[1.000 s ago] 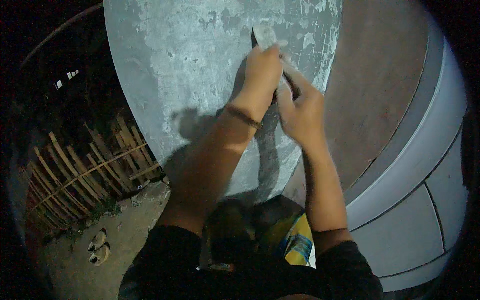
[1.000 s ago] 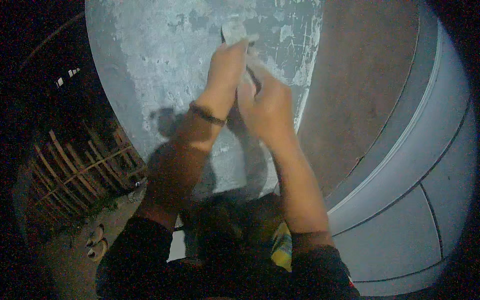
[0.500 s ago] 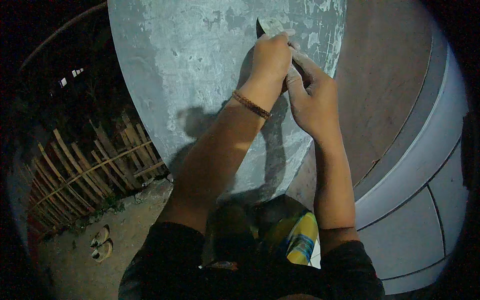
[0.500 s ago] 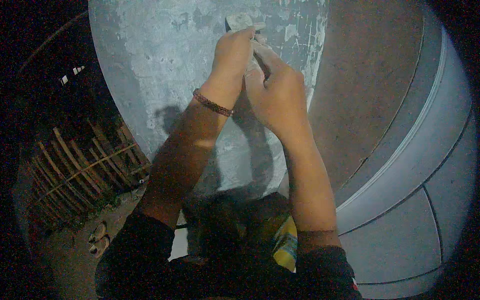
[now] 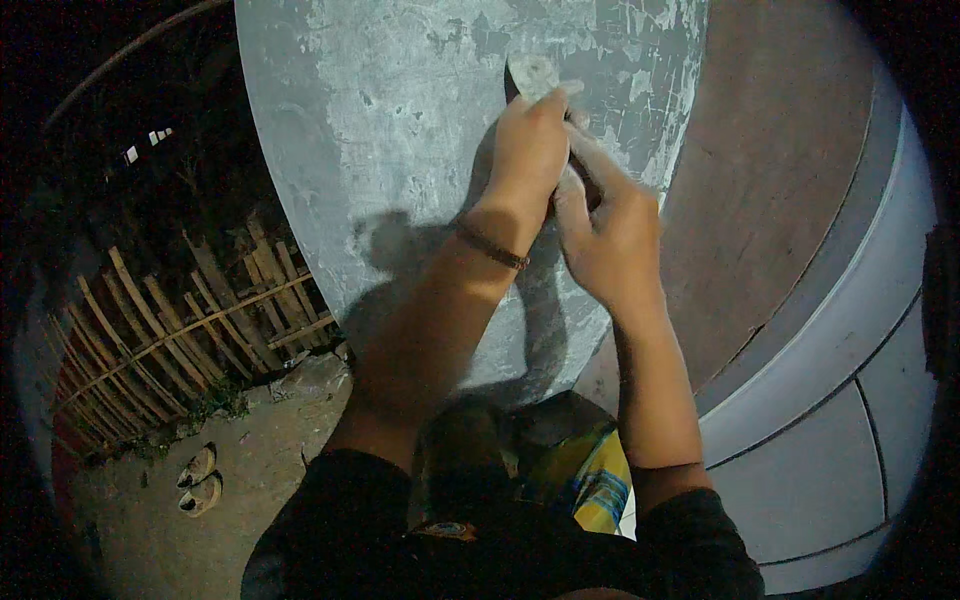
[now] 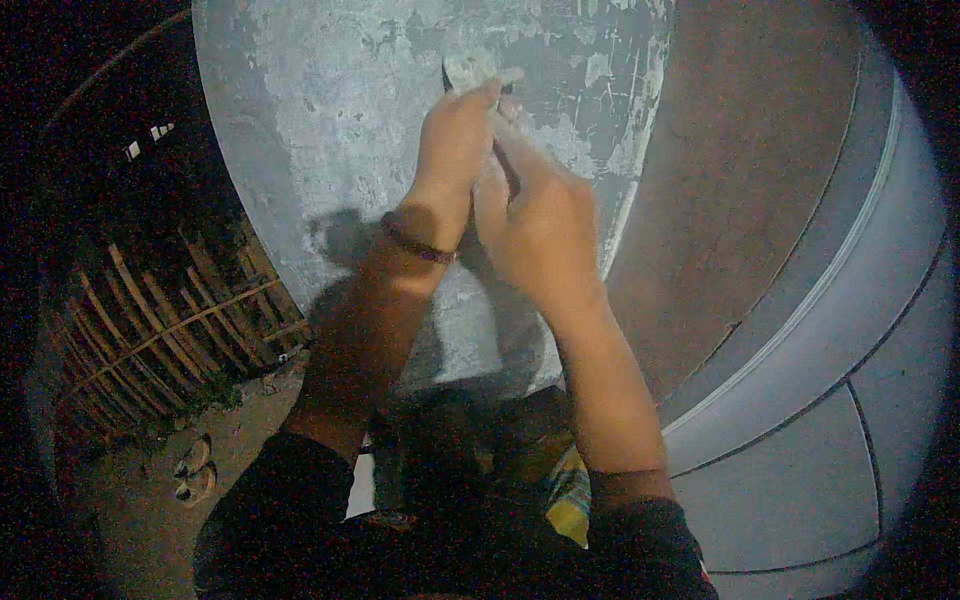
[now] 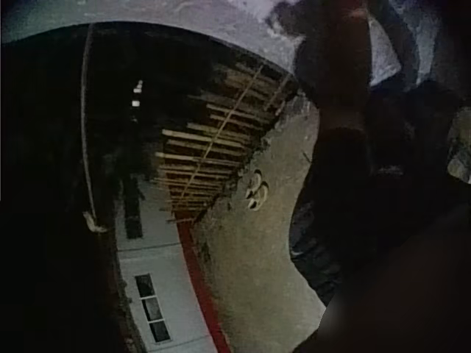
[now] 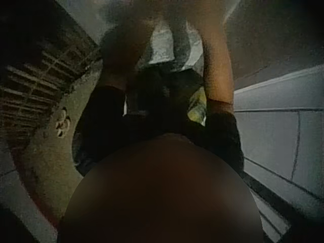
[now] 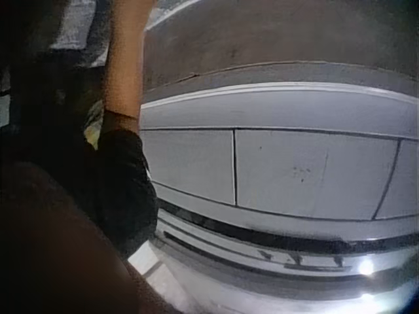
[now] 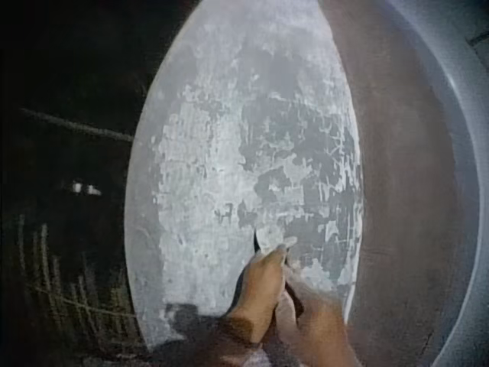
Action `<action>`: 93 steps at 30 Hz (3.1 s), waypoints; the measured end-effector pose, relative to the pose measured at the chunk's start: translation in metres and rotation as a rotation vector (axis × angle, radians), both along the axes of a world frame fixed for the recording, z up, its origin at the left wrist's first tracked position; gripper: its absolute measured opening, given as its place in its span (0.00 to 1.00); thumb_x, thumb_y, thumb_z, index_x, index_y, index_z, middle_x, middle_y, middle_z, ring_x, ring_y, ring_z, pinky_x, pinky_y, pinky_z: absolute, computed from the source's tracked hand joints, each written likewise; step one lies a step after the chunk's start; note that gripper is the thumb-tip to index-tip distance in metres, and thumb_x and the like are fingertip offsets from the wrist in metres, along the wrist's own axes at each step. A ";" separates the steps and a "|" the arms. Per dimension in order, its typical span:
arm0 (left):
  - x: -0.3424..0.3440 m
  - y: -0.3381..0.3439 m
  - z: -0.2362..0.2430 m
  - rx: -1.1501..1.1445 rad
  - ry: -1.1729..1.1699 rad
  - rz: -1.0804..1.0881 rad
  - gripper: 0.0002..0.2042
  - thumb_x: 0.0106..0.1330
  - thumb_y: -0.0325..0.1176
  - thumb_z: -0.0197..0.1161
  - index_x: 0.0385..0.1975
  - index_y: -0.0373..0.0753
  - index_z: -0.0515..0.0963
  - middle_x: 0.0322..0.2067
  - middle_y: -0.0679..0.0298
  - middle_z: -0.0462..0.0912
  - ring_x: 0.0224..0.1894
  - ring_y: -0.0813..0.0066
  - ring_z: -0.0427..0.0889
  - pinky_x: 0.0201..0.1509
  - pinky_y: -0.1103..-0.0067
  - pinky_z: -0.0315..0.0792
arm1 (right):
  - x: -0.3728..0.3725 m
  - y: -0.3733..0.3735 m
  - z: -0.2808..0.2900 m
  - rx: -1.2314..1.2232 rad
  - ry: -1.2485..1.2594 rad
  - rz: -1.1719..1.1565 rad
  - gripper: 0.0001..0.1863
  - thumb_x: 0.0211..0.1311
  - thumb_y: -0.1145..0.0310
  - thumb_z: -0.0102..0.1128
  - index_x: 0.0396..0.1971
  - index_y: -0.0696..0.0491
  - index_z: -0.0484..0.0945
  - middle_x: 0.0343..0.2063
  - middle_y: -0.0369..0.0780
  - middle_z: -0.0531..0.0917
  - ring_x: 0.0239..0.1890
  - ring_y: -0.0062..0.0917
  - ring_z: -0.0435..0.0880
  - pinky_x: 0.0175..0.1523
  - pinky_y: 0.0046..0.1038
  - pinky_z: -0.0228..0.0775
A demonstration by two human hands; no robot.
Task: The person applies a white plaster-like substance to a curved wall surface using a small trowel and a putty knife. They spread the material in smooth strokes, occasionally scraping excess from the tools.
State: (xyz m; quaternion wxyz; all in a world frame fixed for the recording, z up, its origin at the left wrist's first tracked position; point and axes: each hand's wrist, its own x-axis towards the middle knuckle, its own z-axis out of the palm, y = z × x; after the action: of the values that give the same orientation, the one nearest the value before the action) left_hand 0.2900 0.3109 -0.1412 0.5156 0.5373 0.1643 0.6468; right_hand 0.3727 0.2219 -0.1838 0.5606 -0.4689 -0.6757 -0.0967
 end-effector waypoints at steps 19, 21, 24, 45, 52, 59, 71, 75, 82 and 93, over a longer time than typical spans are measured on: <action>-0.015 -0.006 -0.004 0.011 0.054 0.058 0.15 0.76 0.36 0.57 0.46 0.29 0.83 0.32 0.58 0.84 0.32 0.68 0.82 0.38 0.71 0.76 | -0.012 0.002 0.000 0.110 0.046 0.122 0.25 0.70 0.72 0.59 0.65 0.59 0.80 0.50 0.57 0.87 0.50 0.48 0.88 0.56 0.42 0.79; -0.014 0.001 0.004 0.073 -0.014 0.052 0.15 0.76 0.37 0.57 0.44 0.29 0.82 0.31 0.57 0.84 0.32 0.67 0.82 0.39 0.70 0.76 | -0.010 0.005 -0.001 0.098 0.104 0.223 0.25 0.72 0.76 0.56 0.68 0.63 0.77 0.63 0.55 0.84 0.64 0.36 0.86 0.67 0.33 0.76; -0.015 0.001 0.002 0.055 0.082 0.115 0.16 0.75 0.37 0.58 0.45 0.27 0.82 0.35 0.54 0.86 0.35 0.64 0.84 0.41 0.68 0.77 | -0.007 0.005 -0.003 0.011 0.042 0.152 0.25 0.72 0.76 0.56 0.67 0.63 0.77 0.63 0.56 0.84 0.65 0.38 0.86 0.68 0.34 0.75; -0.016 -0.011 0.007 0.038 0.072 0.120 0.14 0.77 0.35 0.54 0.44 0.30 0.81 0.35 0.56 0.84 0.36 0.65 0.84 0.41 0.66 0.77 | -0.007 0.004 -0.005 0.108 0.099 0.188 0.24 0.73 0.74 0.57 0.66 0.62 0.78 0.60 0.55 0.86 0.64 0.38 0.86 0.66 0.33 0.76; -0.018 -0.017 -0.012 -0.106 0.085 0.025 0.16 0.75 0.36 0.56 0.49 0.29 0.83 0.33 0.59 0.83 0.34 0.69 0.84 0.40 0.71 0.76 | -0.011 0.003 -0.015 0.045 0.045 0.077 0.23 0.73 0.74 0.56 0.66 0.61 0.79 0.63 0.58 0.82 0.64 0.49 0.84 0.66 0.36 0.76; -0.004 0.017 -0.003 0.164 0.019 0.028 0.14 0.75 0.38 0.59 0.41 0.30 0.82 0.31 0.58 0.84 0.31 0.67 0.83 0.36 0.69 0.76 | -0.003 0.011 -0.014 0.078 0.080 0.095 0.23 0.74 0.75 0.57 0.67 0.62 0.78 0.61 0.59 0.83 0.64 0.47 0.85 0.66 0.36 0.75; -0.003 0.033 -0.068 0.000 0.266 0.048 0.16 0.80 0.39 0.58 0.37 0.32 0.83 0.28 0.59 0.83 0.29 0.70 0.82 0.35 0.70 0.76 | 0.002 0.011 -0.084 -0.031 0.151 -0.031 0.28 0.64 0.67 0.65 0.66 0.48 0.80 0.45 0.53 0.88 0.47 0.52 0.88 0.52 0.48 0.82; -0.001 0.023 -0.078 0.299 0.299 0.302 0.16 0.80 0.39 0.59 0.37 0.31 0.83 0.29 0.60 0.83 0.31 0.71 0.81 0.35 0.70 0.75 | 0.002 0.007 -0.079 -0.124 0.119 -0.086 0.26 0.61 0.61 0.69 0.61 0.45 0.82 0.43 0.51 0.88 0.45 0.53 0.87 0.50 0.52 0.81; 0.006 0.007 -0.059 -0.061 0.152 -0.010 0.13 0.78 0.37 0.60 0.36 0.33 0.82 0.29 0.63 0.82 0.28 0.72 0.79 0.35 0.73 0.74 | 0.003 0.003 -0.079 0.069 0.156 -0.083 0.20 0.66 0.70 0.63 0.58 0.56 0.83 0.37 0.55 0.87 0.40 0.54 0.87 0.47 0.44 0.79; 0.016 0.013 -0.052 0.010 0.205 0.057 0.13 0.79 0.38 0.58 0.39 0.33 0.82 0.30 0.62 0.82 0.29 0.72 0.80 0.33 0.72 0.74 | 0.014 0.008 -0.071 0.014 0.191 0.015 0.31 0.55 0.64 0.75 0.61 0.50 0.81 0.41 0.53 0.87 0.45 0.56 0.86 0.49 0.50 0.80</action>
State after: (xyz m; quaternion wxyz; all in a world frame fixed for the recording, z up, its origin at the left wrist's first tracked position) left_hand 0.3058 0.3239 -0.1935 0.4747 0.5982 0.2283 0.6038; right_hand 0.3866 0.2297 -0.2548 0.6265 -0.4671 -0.6218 -0.0520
